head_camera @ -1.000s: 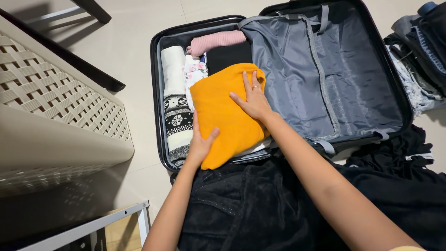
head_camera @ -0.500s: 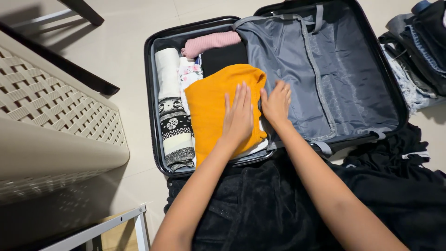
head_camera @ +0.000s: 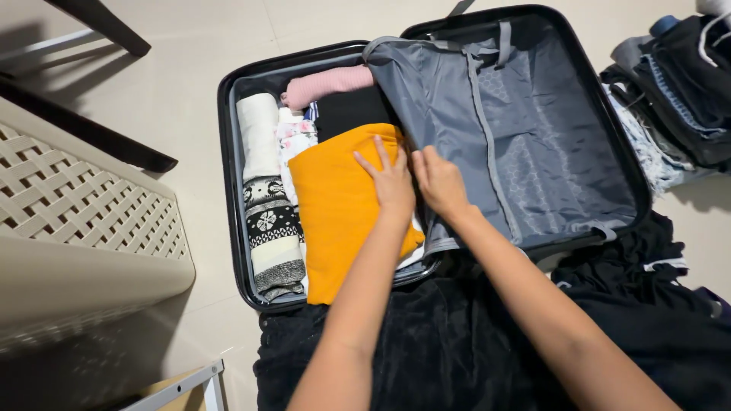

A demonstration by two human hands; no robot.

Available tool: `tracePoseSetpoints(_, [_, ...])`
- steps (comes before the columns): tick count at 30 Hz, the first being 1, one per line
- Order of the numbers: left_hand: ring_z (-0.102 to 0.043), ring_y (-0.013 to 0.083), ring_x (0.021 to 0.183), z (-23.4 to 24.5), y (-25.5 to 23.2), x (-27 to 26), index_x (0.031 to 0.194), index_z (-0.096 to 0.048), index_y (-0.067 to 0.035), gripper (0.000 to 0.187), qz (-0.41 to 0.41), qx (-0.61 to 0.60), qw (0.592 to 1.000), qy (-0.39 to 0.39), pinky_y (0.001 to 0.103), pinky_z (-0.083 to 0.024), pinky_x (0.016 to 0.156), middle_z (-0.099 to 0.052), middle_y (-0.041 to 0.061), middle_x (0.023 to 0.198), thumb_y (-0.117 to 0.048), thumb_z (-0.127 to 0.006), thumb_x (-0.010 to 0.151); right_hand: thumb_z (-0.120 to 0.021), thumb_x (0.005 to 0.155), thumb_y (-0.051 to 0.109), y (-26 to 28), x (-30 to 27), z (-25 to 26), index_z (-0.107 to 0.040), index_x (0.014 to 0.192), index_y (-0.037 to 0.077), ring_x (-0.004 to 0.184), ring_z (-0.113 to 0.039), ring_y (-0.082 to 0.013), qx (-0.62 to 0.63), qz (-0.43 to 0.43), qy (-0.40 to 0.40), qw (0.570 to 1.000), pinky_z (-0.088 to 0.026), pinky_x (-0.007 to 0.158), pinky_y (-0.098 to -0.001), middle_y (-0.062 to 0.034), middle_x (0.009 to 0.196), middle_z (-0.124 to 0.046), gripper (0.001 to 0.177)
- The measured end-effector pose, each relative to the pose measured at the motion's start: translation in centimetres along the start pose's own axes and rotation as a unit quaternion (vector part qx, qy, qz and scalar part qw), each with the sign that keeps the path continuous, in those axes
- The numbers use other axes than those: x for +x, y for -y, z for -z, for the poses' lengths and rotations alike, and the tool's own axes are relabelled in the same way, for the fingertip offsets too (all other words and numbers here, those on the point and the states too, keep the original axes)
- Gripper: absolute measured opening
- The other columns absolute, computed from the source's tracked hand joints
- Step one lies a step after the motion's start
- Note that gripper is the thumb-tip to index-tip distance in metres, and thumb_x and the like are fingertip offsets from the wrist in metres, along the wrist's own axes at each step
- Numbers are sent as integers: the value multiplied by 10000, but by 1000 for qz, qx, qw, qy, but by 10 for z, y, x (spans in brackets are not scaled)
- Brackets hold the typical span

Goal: The person folds various clothing items, including shirts, pants, and shorts, and places them into an open suitcase on the floor. They arrange the clothes neatly, layering different colors and types of garments to fit them into the luggage.

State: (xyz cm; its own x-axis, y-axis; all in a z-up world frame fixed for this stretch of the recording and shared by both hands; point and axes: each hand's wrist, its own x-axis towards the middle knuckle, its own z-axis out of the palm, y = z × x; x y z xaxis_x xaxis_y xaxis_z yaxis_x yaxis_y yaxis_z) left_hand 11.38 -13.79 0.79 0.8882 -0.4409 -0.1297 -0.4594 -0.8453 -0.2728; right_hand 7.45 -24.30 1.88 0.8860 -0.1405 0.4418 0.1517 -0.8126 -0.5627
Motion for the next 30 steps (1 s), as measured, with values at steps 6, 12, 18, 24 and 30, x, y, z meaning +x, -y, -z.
tracePoseSetpoints(6, [-64, 377, 1581, -13, -1, 7, 1523, -461, -139, 560, -44, -33, 997, -54, 863, -41, 1047, -197, 83, 1721, -338, -474, 1000, -567, 1094, 232, -7, 4, 3, -529, 958, 43, 705, -625, -504, -25, -43, -35, 998, -478, 587, -579, -280, 756, -635, 236])
tracePoseSetpoints(12, [-169, 260, 1601, 3, 67, -44, 1507, -504, -130, 532, -186, -343, 915, -104, 749, -72, 1200, -247, 59, 1723, -370, -476, 1034, -651, 928, 241, 9, 1, 55, -577, 1194, 47, 1047, -624, -451, -102, -75, 40, 991, -503, 870, -550, -262, 1116, -658, 338])
tracePoseSetpoints(18, [-76, 406, 1534, 18, 163, -152, 1577, -304, -308, 1023, -250, -251, 935, -34, 755, -50, 1119, -114, 131, 1678, -780, -649, 737, -780, 828, 554, 43, -12, 48, -282, 1595, 26, 1562, -249, -458, 4, 225, 286, 931, -255, 1230, -580, -272, 1672, -245, 1056])
tracePoseSetpoints(24, [-101, 454, 1537, 8, 179, -149, 1588, -236, -357, 1087, -330, -173, 928, -24, 742, -127, 1138, -71, 189, 1681, -655, -751, 678, -804, 531, 825, 45, -26, 10, -30, 1597, 39, 1452, -80, -644, -70, 238, 364, 898, -214, 1178, -631, -397, 1603, 69, 1534])
tracePoseSetpoints(30, [-132, 482, 1536, -26, 169, -164, 1575, -300, -420, 947, -346, -106, 923, -133, 780, -128, 1135, -131, 212, 1673, -563, -751, 754, -923, 359, 709, 54, -29, 10, 35, 1595, 97, 1512, -7, -570, -152, 171, 416, 880, -196, 1219, -571, -393, 1604, 131, 1680])
